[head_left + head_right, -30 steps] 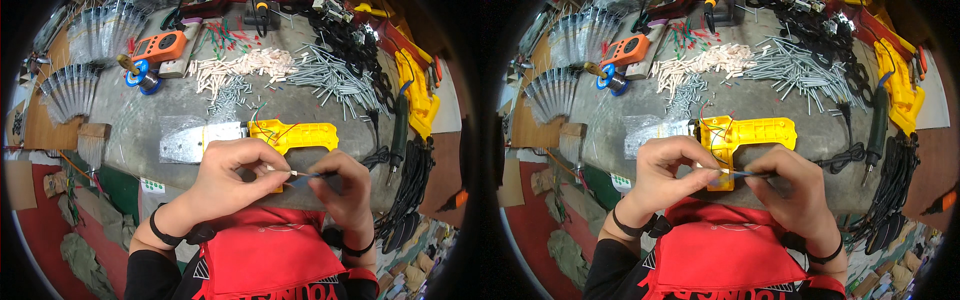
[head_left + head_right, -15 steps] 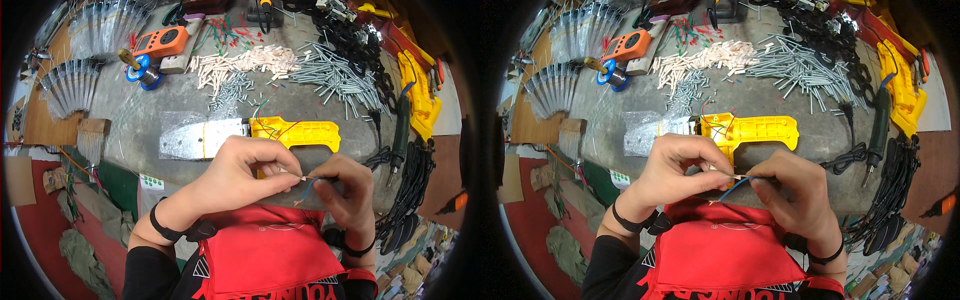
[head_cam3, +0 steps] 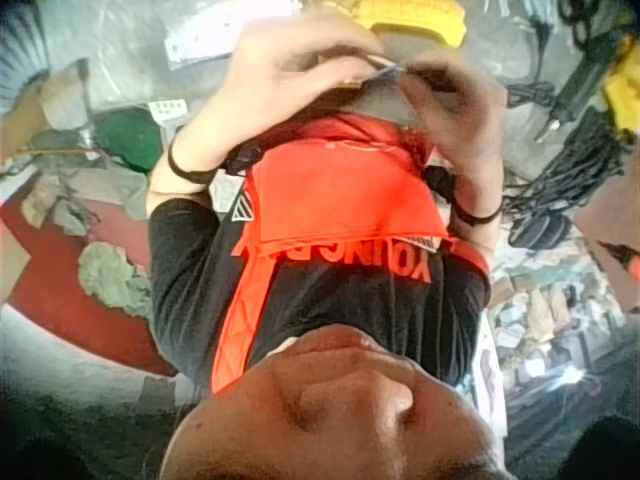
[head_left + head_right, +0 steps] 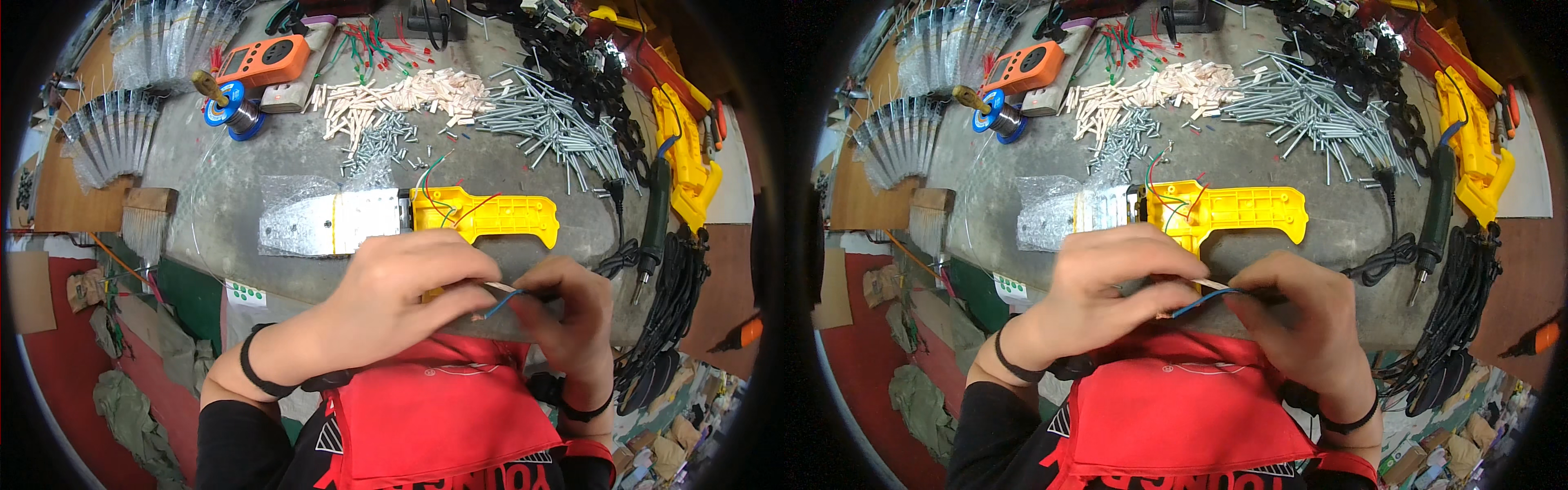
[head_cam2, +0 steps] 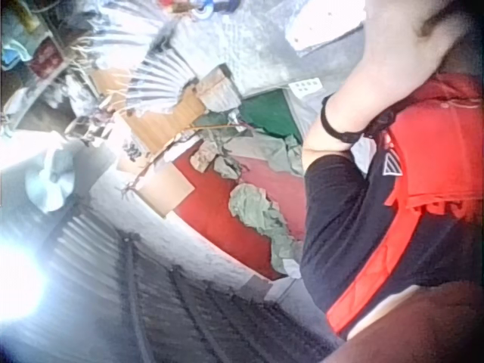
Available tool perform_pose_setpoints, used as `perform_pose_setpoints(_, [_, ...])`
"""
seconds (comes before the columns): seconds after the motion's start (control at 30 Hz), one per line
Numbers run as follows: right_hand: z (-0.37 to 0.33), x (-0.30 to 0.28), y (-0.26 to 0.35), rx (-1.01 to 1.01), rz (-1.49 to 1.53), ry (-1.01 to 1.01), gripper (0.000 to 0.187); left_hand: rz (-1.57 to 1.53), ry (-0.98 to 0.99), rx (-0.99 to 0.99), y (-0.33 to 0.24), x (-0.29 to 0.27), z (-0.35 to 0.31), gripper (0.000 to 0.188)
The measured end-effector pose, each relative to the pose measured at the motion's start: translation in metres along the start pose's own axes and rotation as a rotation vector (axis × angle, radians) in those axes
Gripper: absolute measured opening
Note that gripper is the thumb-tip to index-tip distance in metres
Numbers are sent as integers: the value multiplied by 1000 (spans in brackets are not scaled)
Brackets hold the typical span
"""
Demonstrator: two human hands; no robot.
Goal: Assembling a yellow plastic housing for an electronic tool, including wire routing, screw fastening, and soldering.
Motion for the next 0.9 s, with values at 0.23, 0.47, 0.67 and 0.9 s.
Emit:
perform_pose_setpoints(0.23, [13,7,28,-41,-65,117,17,191,-43,139,-15,-4,-11,14])
perform_pose_setpoints(0.47, [14,13,17,-89,5,130,15,143,-63,100,-7,4,-22,11])
perform_pose_setpoints(0.67, [16,15,4,14,217,231,12,-662,16,-224,3,8,-23,8])
perform_pose_setpoints(0.9, [12,14,-4,134,308,149,14,-790,-64,-189,12,-11,-23,29])
Point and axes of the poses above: each hand's wrist, its own z-axis towards the middle knuckle, its own x-axis out of the palm, y = z × x, the point moved 2 cm from there along z, towards the middle knuckle, and after that the axes turned 9 degrees about y, right-handed, at the moved point
